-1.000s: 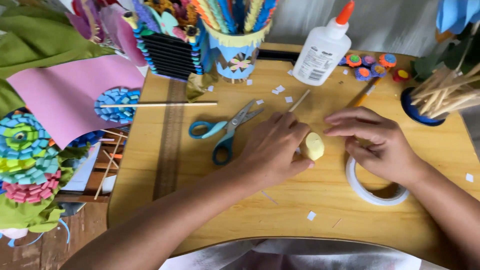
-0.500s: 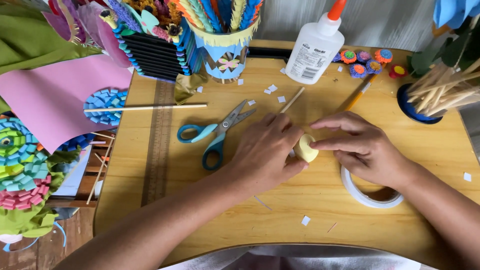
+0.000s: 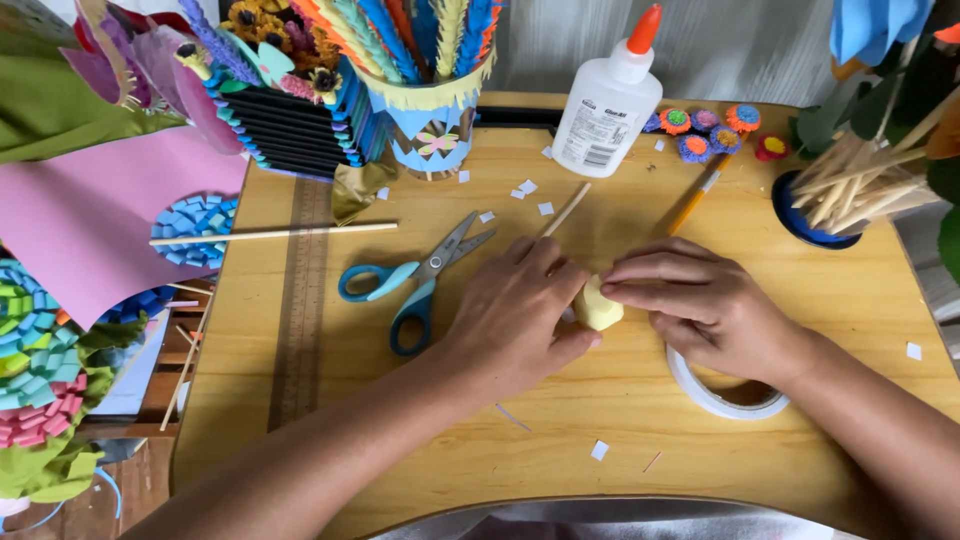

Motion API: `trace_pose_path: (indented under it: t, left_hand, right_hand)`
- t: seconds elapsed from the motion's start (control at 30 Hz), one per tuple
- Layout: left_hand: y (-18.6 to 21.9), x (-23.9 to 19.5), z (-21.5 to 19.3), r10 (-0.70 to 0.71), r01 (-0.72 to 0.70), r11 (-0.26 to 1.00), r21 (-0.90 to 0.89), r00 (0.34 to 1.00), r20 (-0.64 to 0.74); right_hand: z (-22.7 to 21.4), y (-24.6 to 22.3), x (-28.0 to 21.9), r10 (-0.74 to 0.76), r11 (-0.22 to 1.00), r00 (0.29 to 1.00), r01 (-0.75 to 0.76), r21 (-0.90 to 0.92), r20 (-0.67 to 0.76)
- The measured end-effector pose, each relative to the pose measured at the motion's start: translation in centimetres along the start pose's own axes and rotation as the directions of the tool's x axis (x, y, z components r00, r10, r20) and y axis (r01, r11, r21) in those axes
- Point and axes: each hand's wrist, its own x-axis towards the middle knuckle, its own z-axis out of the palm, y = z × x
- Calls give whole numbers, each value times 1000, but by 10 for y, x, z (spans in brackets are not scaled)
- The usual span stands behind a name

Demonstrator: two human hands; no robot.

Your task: The person rolls a yellow paper circle into a flower shape and attaches it to a wooden stick using tape. They then place the finished flower into a container with other paper flowers. The person then measures and marks a yellow paper sheet with a ruler and pencil.

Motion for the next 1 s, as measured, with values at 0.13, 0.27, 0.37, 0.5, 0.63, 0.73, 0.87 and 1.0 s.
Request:
trace_pose_path:
  t: [0.13,0.27,0.37,0.5,0.63,0.73,0.87,1.0]
  left_hand:
    - [1,0,-2,15,-15,1000,5,1000,-25]
    - [1,1,-3,17,-17,1000,2,1000,-12]
    - [-1,1,-5,18,-18,1000,-21,1000,-17]
    - [0,1,-6,30,-30,1000,-6,999,-12]
    - [-1,1,-6,-10,15,998,-54,996,88]
    - [-1,1,-8,-8,11,999,-39,997,75]
    - [-1,0,-7,-18,22,999,-49,997,75]
    - [-2,-1,-7,0,3,998,-59,998,58]
  right_hand:
    - [0,-1,3,-35,999,999,35,-10,8]
    - [-1,-3,4,-24,1000,1000,24,5,-2]
    - [0,-3,3,-4,1000,999,5,23,-46]
    - [-3,-8,9,-44,999,999,44,7,-22]
    - [2,-17,14,38,999,995,-35,29,-87]
    - [1,-18,16,30,999,994,-27,26,-100]
    - [2,-16,13,39,999,991,-38,16,-125]
    - [1,-17,12,54,999,984,-54,5,-171]
